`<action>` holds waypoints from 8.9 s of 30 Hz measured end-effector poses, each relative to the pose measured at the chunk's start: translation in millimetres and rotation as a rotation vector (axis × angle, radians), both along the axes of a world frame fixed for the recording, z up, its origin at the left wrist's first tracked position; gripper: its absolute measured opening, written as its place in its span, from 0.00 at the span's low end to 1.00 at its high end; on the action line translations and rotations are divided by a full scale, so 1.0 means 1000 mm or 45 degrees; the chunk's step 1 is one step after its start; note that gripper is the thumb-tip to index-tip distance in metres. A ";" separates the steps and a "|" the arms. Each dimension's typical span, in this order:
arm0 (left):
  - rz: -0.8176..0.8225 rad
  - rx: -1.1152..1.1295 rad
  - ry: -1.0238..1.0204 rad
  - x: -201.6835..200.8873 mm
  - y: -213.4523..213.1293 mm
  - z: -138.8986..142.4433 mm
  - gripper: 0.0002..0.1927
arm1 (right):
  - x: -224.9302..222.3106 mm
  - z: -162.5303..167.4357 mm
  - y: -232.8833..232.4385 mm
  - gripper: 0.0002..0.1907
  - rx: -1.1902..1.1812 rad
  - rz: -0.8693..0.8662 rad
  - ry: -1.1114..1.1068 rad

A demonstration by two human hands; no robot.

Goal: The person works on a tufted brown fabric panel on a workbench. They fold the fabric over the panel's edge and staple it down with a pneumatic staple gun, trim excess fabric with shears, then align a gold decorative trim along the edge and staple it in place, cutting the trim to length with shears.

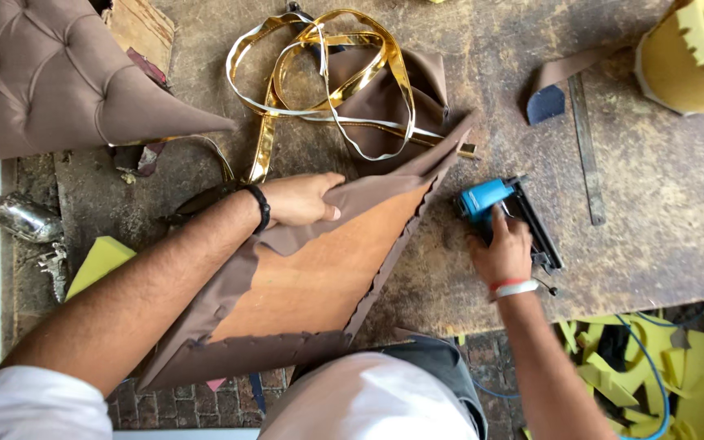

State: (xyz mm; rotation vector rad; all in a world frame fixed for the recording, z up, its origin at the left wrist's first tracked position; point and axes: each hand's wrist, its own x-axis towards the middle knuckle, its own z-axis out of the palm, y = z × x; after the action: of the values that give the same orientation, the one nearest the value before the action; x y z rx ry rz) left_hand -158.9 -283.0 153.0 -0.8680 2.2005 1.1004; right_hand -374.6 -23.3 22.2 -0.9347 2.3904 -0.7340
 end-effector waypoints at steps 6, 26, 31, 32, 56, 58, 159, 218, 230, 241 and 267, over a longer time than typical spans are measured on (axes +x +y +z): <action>0.230 0.510 -0.173 0.003 -0.004 -0.017 0.31 | 0.070 0.001 -0.060 0.11 -0.594 -0.630 -1.773; -0.107 0.992 0.246 -0.027 -0.053 -0.139 0.35 | 0.154 -0.046 -0.110 0.20 -1.140 -0.553 -1.675; -0.502 0.151 -0.203 -0.055 -0.018 -0.068 0.41 | 0.085 -0.031 -0.066 0.15 -0.497 -0.080 -0.674; -0.497 0.083 -0.318 -0.061 -0.012 -0.054 0.42 | 0.061 -0.027 -0.045 0.18 -0.349 -0.042 -0.121; -0.555 -0.146 -0.184 -0.068 0.052 -0.030 0.30 | -0.031 0.066 -0.014 0.09 0.025 0.091 -1.186; -0.510 -0.203 -0.110 -0.064 0.052 -0.031 0.25 | -0.034 0.064 -0.015 0.10 0.027 0.082 -1.196; 0.212 -0.281 0.025 0.022 0.067 0.073 0.37 | -0.046 -0.051 0.028 0.45 0.306 0.071 0.120; 0.553 0.196 0.595 0.057 0.060 0.067 0.44 | 0.033 0.052 -0.008 0.32 -0.296 0.422 0.117; 0.812 1.016 0.950 0.083 0.029 0.038 0.38 | 0.144 0.092 -0.115 0.16 -0.941 0.667 -1.578; 0.403 -0.189 0.198 0.055 0.038 0.079 0.37 | 0.145 0.076 -0.107 0.12 -1.207 0.603 -1.104; 0.430 -0.920 -0.051 0.030 0.079 0.112 0.22 | 0.003 -0.021 -0.011 0.40 0.439 0.151 0.180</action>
State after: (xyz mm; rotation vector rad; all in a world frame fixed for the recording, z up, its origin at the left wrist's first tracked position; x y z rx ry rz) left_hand -128.9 -203.5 265.0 -1.5864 2.4996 0.3767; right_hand -371.8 -34.3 1.3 -0.9951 2.4500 -0.2058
